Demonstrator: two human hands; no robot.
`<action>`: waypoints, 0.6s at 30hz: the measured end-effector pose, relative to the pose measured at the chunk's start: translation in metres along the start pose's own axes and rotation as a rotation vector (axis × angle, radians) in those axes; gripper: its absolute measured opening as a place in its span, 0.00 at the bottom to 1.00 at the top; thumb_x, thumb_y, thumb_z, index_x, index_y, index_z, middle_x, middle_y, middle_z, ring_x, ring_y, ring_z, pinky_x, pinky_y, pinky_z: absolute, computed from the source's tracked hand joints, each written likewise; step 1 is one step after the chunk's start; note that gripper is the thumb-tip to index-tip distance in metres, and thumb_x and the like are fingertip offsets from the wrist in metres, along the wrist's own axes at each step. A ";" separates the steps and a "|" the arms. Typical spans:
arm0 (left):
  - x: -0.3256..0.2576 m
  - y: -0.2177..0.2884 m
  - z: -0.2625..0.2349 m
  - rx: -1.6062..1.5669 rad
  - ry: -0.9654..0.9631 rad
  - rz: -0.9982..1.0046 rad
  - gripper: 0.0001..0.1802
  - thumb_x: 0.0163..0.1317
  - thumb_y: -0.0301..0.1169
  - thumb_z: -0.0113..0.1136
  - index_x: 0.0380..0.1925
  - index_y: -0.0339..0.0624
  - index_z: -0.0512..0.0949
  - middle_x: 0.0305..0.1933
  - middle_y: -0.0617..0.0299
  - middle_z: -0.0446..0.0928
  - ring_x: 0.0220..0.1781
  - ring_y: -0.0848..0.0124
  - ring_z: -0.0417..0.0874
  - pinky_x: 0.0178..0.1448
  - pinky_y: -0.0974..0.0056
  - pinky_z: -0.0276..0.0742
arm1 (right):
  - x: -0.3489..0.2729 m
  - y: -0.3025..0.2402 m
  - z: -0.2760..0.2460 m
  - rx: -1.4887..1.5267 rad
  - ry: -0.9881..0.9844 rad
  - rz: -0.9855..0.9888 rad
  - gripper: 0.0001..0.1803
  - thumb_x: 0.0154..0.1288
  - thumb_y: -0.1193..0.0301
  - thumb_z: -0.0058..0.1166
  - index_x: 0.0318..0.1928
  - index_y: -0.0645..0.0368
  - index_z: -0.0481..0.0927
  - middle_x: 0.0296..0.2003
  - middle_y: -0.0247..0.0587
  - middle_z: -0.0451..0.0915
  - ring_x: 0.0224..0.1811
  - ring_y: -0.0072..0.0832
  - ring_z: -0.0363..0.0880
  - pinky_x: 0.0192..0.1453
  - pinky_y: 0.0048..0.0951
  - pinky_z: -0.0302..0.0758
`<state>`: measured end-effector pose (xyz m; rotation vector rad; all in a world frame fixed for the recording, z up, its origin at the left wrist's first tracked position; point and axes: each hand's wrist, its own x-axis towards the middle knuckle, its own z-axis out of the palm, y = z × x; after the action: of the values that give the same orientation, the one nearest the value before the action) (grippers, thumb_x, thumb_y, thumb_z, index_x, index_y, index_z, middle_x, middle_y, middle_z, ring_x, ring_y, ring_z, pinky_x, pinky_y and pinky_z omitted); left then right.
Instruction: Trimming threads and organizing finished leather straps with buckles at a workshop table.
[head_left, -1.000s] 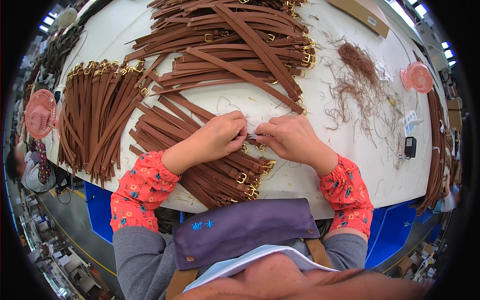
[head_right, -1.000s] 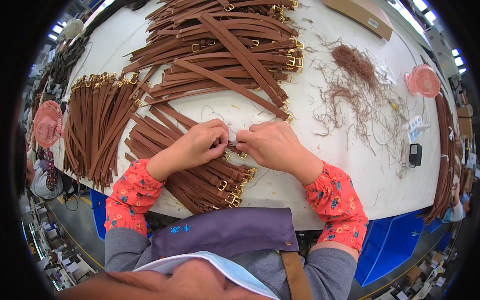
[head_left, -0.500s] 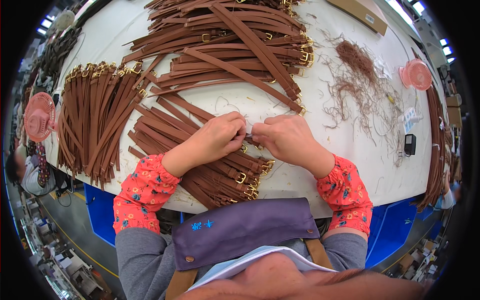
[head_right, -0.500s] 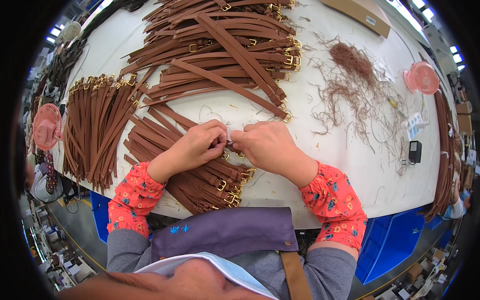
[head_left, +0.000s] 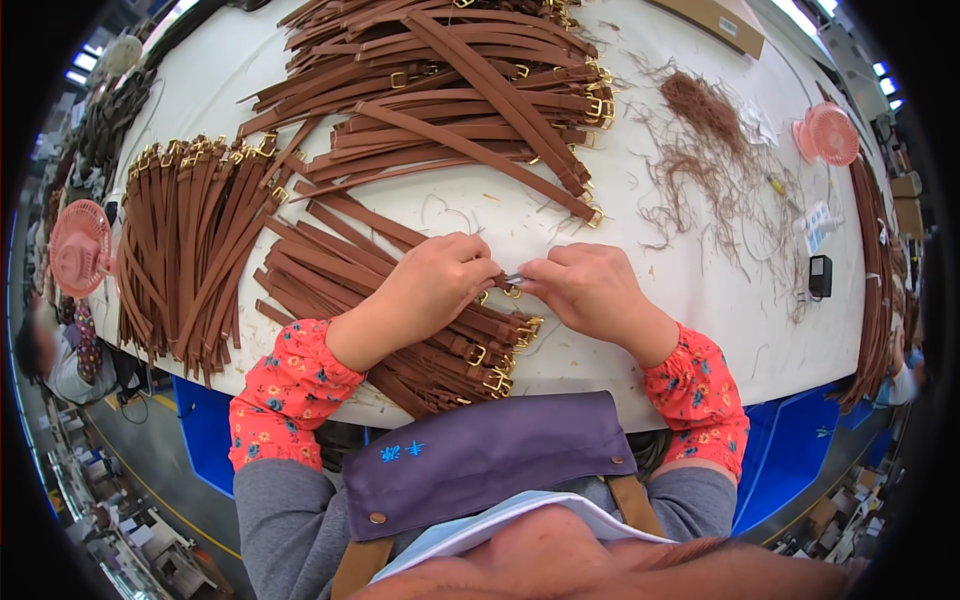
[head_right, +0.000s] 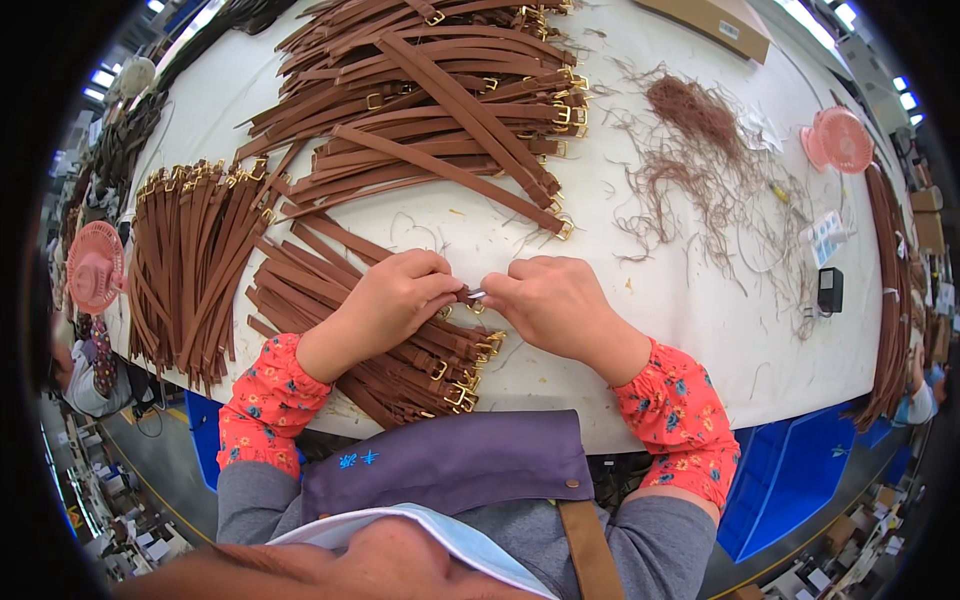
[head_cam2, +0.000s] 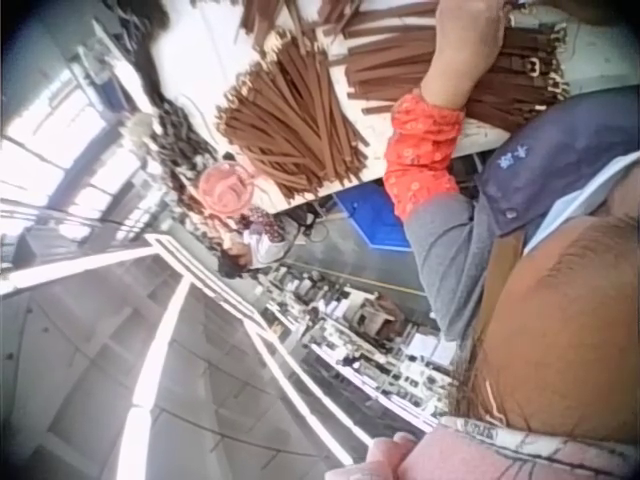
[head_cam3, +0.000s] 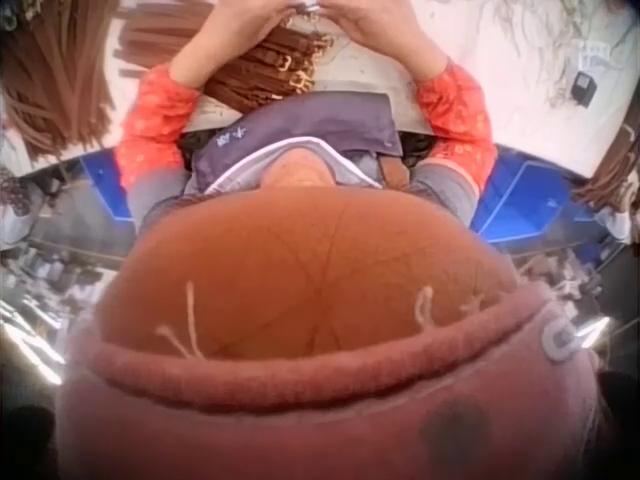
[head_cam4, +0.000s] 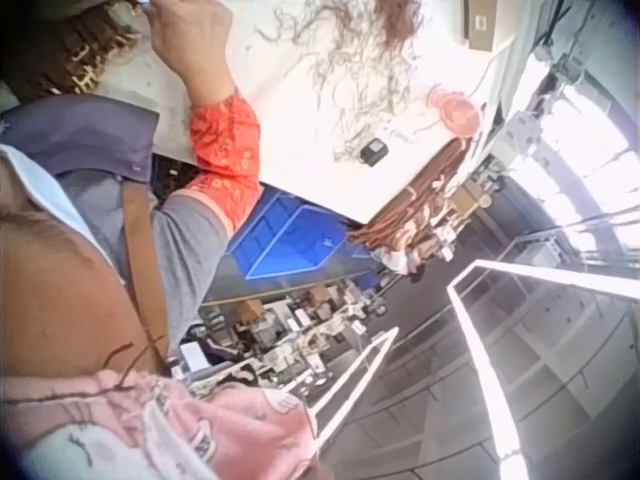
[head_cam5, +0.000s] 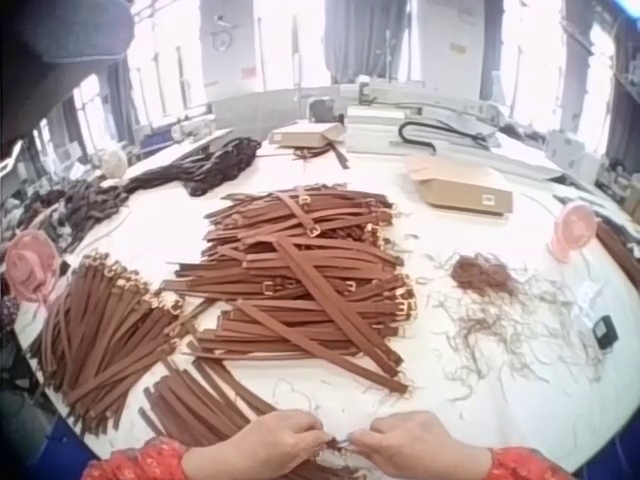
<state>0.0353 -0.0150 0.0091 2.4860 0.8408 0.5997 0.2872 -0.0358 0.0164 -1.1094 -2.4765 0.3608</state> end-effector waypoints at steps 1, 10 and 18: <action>0.000 0.000 0.001 0.001 -0.003 0.001 0.10 0.59 0.23 0.68 0.41 0.40 0.84 0.41 0.57 0.80 0.45 0.57 0.83 0.48 0.57 0.82 | 0.000 0.000 0.000 0.001 0.002 0.002 0.08 0.63 0.66 0.68 0.41 0.49 0.85 0.23 0.34 0.75 0.25 0.36 0.79 0.29 0.37 0.74; 0.008 0.004 0.005 -0.020 -0.055 -0.007 0.05 0.62 0.23 0.63 0.36 0.40 0.77 0.38 0.56 0.77 0.41 0.54 0.81 0.43 0.54 0.79 | 0.000 0.000 0.003 -0.011 0.016 0.000 0.08 0.65 0.63 0.65 0.35 0.49 0.80 0.22 0.33 0.75 0.27 0.35 0.81 0.30 0.38 0.76; 0.010 0.002 0.004 -0.089 -0.109 -0.067 0.05 0.62 0.22 0.60 0.37 0.37 0.74 0.38 0.53 0.75 0.42 0.51 0.81 0.41 0.50 0.78 | 0.003 -0.010 0.001 -0.052 -0.006 0.033 0.07 0.65 0.64 0.64 0.34 0.50 0.81 0.22 0.34 0.76 0.26 0.35 0.81 0.29 0.38 0.75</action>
<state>0.0456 -0.0113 0.0093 2.3771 0.8335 0.4636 0.2785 -0.0398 0.0197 -1.1729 -2.4882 0.3118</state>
